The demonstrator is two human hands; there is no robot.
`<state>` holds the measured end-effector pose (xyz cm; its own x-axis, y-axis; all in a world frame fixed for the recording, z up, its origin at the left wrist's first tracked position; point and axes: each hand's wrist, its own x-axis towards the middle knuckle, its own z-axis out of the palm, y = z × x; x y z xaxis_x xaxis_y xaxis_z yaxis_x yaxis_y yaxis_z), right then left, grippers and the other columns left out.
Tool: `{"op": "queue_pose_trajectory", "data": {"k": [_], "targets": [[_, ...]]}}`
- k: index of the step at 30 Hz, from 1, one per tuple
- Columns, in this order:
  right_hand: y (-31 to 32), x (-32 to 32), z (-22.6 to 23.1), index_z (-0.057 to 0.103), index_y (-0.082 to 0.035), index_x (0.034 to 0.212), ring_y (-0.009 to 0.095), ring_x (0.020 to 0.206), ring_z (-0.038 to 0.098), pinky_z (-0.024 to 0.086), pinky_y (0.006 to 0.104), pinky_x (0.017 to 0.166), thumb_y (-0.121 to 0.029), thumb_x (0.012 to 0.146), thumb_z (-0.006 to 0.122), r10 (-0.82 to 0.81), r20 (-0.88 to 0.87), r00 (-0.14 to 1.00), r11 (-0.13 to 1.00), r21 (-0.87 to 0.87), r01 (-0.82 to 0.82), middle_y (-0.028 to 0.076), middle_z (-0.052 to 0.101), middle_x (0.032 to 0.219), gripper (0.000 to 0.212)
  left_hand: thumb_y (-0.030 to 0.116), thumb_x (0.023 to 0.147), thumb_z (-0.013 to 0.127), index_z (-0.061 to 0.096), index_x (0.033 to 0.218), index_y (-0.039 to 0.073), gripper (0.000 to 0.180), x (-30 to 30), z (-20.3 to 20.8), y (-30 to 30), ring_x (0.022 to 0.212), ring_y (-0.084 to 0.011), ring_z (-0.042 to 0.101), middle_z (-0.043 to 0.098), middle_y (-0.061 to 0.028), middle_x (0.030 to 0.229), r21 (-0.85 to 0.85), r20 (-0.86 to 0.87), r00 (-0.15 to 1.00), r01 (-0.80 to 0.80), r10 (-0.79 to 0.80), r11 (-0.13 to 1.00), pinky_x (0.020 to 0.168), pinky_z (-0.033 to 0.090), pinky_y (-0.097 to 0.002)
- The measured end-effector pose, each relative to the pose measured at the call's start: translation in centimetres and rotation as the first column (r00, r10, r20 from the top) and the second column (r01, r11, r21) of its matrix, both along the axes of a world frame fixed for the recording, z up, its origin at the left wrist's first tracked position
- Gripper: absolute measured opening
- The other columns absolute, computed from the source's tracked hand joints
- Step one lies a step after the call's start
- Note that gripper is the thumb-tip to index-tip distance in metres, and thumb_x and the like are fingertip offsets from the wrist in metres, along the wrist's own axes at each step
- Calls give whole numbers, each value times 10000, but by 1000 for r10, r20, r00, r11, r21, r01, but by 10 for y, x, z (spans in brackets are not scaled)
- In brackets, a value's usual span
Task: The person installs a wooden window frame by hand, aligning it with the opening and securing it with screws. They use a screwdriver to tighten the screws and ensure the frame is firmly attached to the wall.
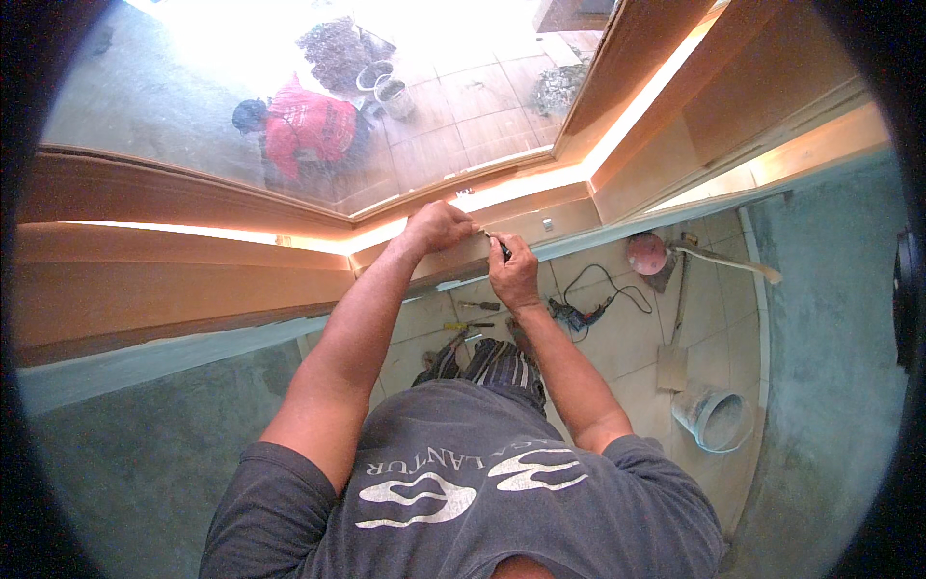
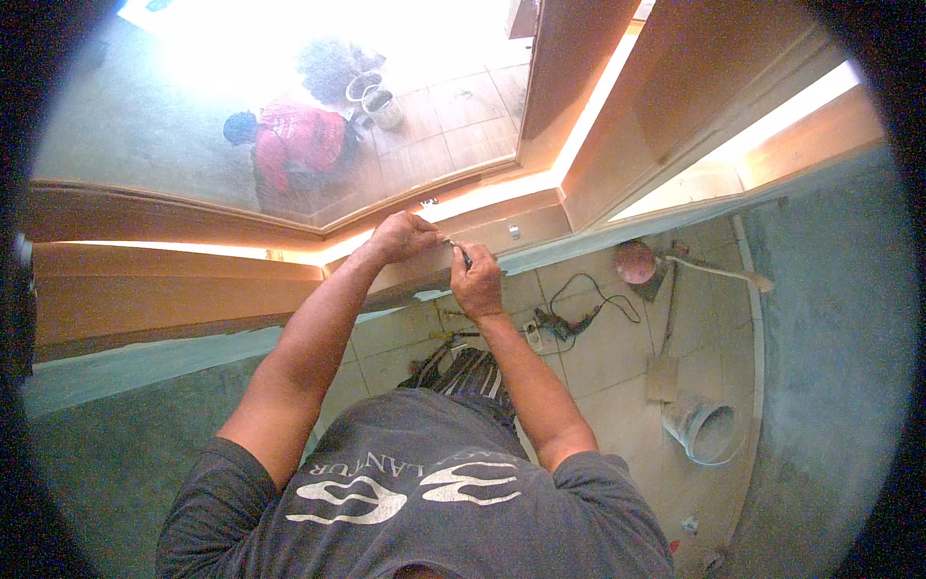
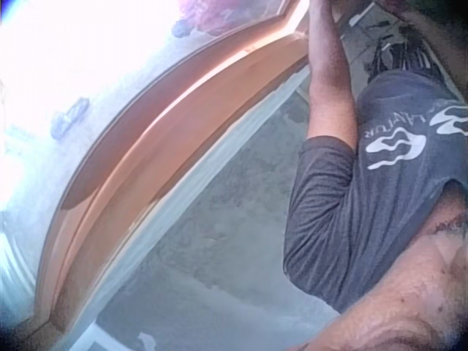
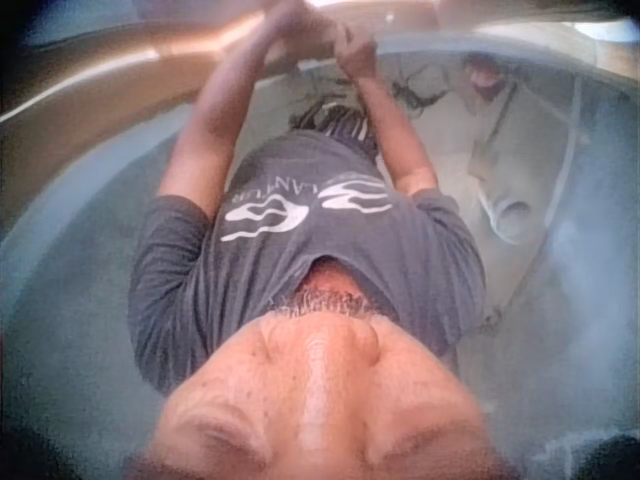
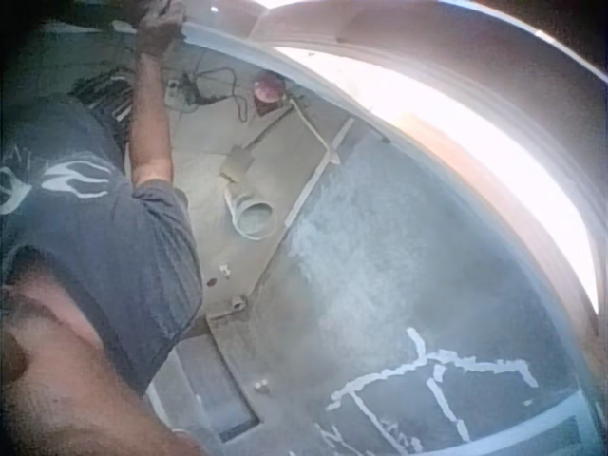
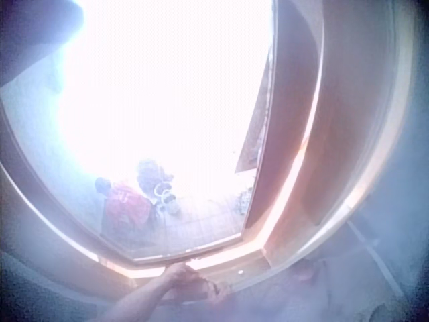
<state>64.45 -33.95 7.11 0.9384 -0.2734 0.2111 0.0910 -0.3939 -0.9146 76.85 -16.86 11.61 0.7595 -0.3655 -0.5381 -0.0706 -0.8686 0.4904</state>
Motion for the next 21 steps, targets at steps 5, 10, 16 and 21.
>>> {"op": "queue_pose_trajectory", "data": {"k": [5,10,16,21], "targets": [[2,2,-2,736,0,1049,366,855,727,576,435,783,-120,1005,649,-45,41,998,999,-14,46,197,724,950,155,500,942,725,824,1168,263,343,0,-3,2,1092,-295,746,792,-85,1164,4,47,999,23,-23,1000,978,567,-436],[4,1,0,722,4,1066,416,900,716,572,474,784,-140,1012,647,-60,8,998,998,-1,60,222,716,975,171,508,942,724,823,1170,265,347,0,-5,2,1082,-296,748,794,-85,1155,0,44,999,15,-15,1000,972,568,-442],[2,4,-10,740,3,1058,410,906,722,574,469,787,-140,1012,638,-42,-85,996,988,143,54,221,727,982,182,516,942,728,821,1180,261,361,0,-5,2,1073,-288,750,797,-82,1151,-9,21,1000,6,-6,1000,972,569,-446],[-3,6,-6,733,5,1046,403,892,721,572,463,787,-133,1003,643,11,-106,994,995,105,0,217,728,984,171,506,945,729,815,1200,271,357,0,-3,1,1086,-279,748,791,-80,1178,10,3,1000,-2,2,1000,989,566,-442]]}}
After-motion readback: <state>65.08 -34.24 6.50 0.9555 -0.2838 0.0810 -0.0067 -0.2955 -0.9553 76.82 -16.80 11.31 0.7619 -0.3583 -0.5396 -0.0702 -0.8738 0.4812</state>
